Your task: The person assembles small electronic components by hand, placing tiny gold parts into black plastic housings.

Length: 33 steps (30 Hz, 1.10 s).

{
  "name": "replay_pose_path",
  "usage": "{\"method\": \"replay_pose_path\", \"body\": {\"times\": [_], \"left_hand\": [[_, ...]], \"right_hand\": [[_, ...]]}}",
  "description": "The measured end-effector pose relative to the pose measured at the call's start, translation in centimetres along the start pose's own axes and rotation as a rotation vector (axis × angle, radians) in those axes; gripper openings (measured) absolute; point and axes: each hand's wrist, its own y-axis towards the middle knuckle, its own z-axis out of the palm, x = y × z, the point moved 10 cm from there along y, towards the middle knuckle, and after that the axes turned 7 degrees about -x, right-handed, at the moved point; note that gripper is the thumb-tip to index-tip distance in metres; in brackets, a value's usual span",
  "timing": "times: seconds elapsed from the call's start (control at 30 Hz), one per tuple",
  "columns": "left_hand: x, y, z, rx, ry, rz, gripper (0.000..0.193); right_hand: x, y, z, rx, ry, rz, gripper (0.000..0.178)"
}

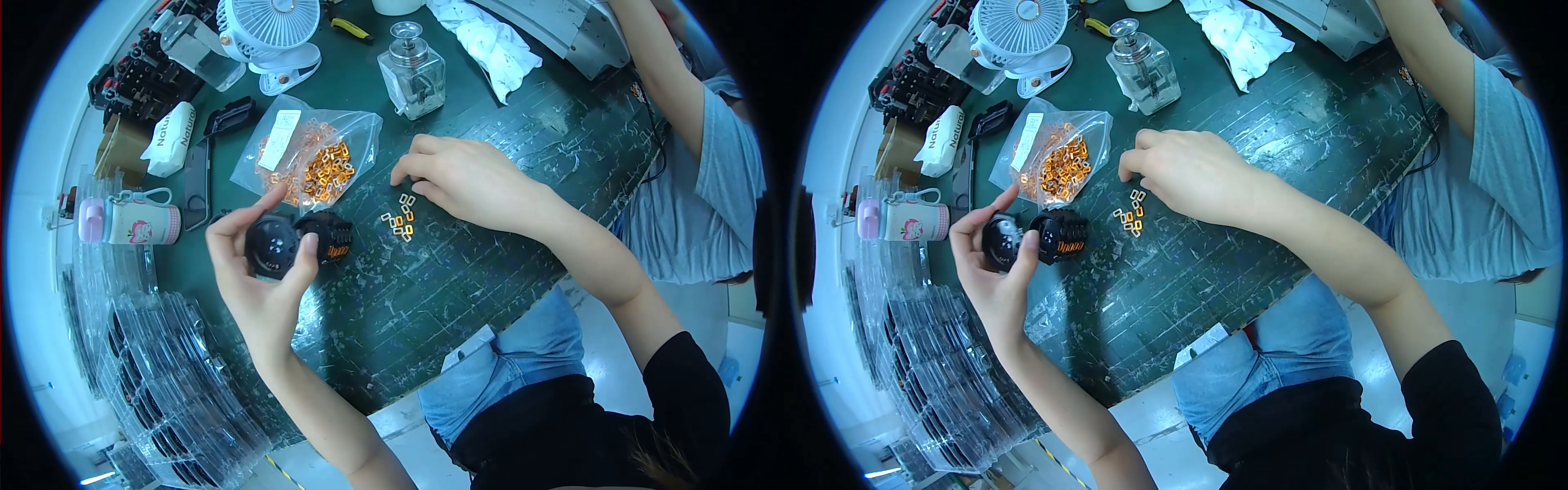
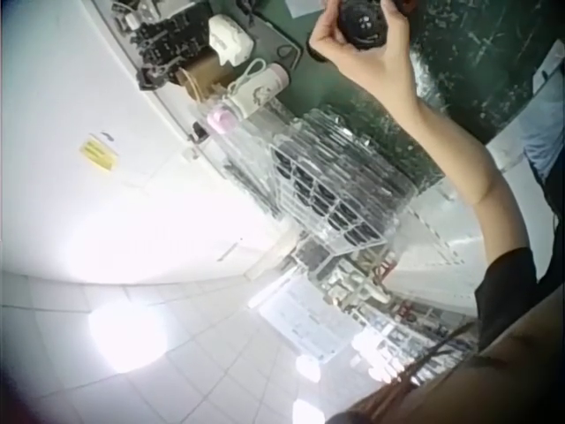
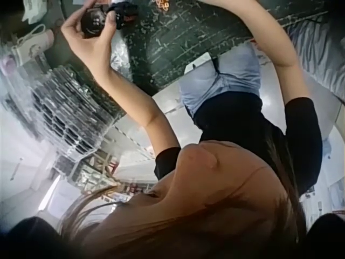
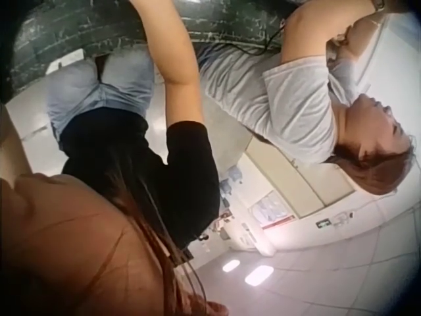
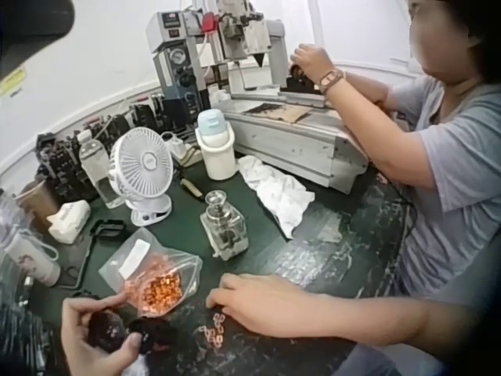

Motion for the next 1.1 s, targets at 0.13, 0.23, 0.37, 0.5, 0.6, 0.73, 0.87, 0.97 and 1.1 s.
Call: {"method": "replay_pose_path", "body": {"times": [0.13, 0.23, 0.37, 0.5, 0.6, 0.73, 0.87, 0.97, 1.1], "left_hand": [[-0.8, -0.2, 0.9, 0.044, 0.216, -0.015, 0.048], [-0.2, -0.2, 0.7, 0.1, 0.387, -0.014, 0.046], [0.1, -0.4, 0.6, 0.123, 0.475, -0.001, 0.046], [0.5, -0.6, 1.3, 0.177, 0.477, -0.028, 0.049], [0.7, -0.5, 1.5, 0.176, 0.477, -0.018, 0.052], [0.5, -0.6, 2.0, 0.198, 0.486, -0.033, 0.054], [0.0, -0.6, 2.1, 0.189, 0.527, 0.0, 0.058], [-1.3, -0.6, 2.3, 0.144, 0.588, 0.124, 0.059], [-3.9, -0.8, 2.5, 0.007, 0.669, 0.384, 0.052]], "right_hand": [[-0.1, 0.1, -0.2, 0.033, 0.049, 0.027, 0.015], [0.2, 0.0, 0.1, 0.089, 0.093, 0.045, 0.013], [0.7, 0.1, 0.4, 0.107, 0.1, 0.024, 0.013], [1.0, 0.0, 0.7, 0.113, 0.096, -0.005, 0.013], [1.1, -0.1, 0.7, 0.103, 0.089, -0.019, 0.011], [1.0, -0.2, 0.7, 0.112, 0.087, -0.012, 0.01], [1.0, -0.1, 1.0, 0.124, 0.092, -0.015, 0.009], [1.0, -0.1, 0.9, 0.13, 0.089, -0.014, 0.009], [1.0, -0.1, 1.0, 0.141, 0.1, -0.01, 0.008]]}}
